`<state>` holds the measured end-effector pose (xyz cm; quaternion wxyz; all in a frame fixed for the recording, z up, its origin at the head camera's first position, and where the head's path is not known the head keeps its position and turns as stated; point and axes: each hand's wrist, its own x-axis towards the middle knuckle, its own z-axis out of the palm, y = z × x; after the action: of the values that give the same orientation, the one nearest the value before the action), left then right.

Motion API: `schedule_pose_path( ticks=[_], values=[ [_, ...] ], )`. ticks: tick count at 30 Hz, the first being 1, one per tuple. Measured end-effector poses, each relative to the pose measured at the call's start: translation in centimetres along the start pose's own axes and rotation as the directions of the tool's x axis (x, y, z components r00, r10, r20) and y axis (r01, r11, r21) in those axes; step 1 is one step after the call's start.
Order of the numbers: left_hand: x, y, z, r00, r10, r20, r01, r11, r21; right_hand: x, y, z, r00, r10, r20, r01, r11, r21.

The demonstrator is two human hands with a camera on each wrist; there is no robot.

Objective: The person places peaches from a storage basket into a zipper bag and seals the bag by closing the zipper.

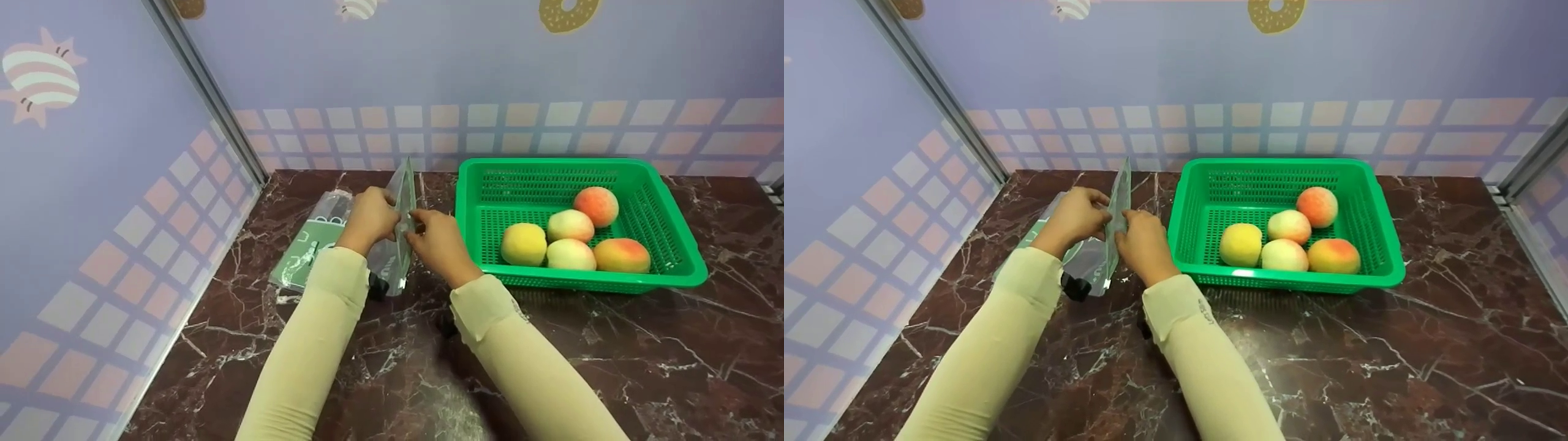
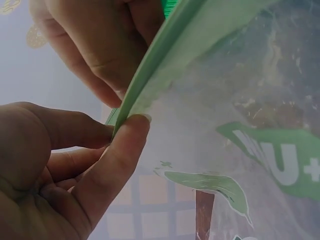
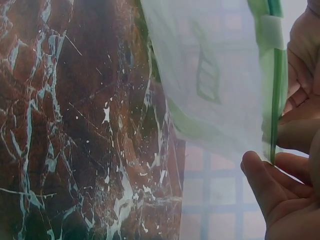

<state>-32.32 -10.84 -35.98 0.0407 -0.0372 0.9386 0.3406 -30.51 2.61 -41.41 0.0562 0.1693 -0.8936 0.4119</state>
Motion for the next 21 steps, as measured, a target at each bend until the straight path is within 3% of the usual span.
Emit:
schedule_pose_path(
  ticks=[7, 14, 21],
  values=[
    [-0.2, -0.1, -0.2, 0.995, 0.045, -0.084, -0.041, 0.998, 0.044, 0.1, -0.4, 0.2, 0.999, -0.021, -0.038, 0.020, 1.000, -0.017],
    [-0.5, 0.0, -0.9, 0.970, 0.141, -0.198, -0.114, 0.983, 0.142, 0.0, -0.6, 0.5, 0.995, -0.034, -0.090, 0.031, 0.999, -0.027],
    [-0.6, 0.7, -2.5, 0.956, 0.140, -0.258, -0.068, 0.960, 0.271, 0.1, -0.6, 0.6, 0.995, -0.004, -0.100, 0.001, 1.000, -0.031]
  ],
)
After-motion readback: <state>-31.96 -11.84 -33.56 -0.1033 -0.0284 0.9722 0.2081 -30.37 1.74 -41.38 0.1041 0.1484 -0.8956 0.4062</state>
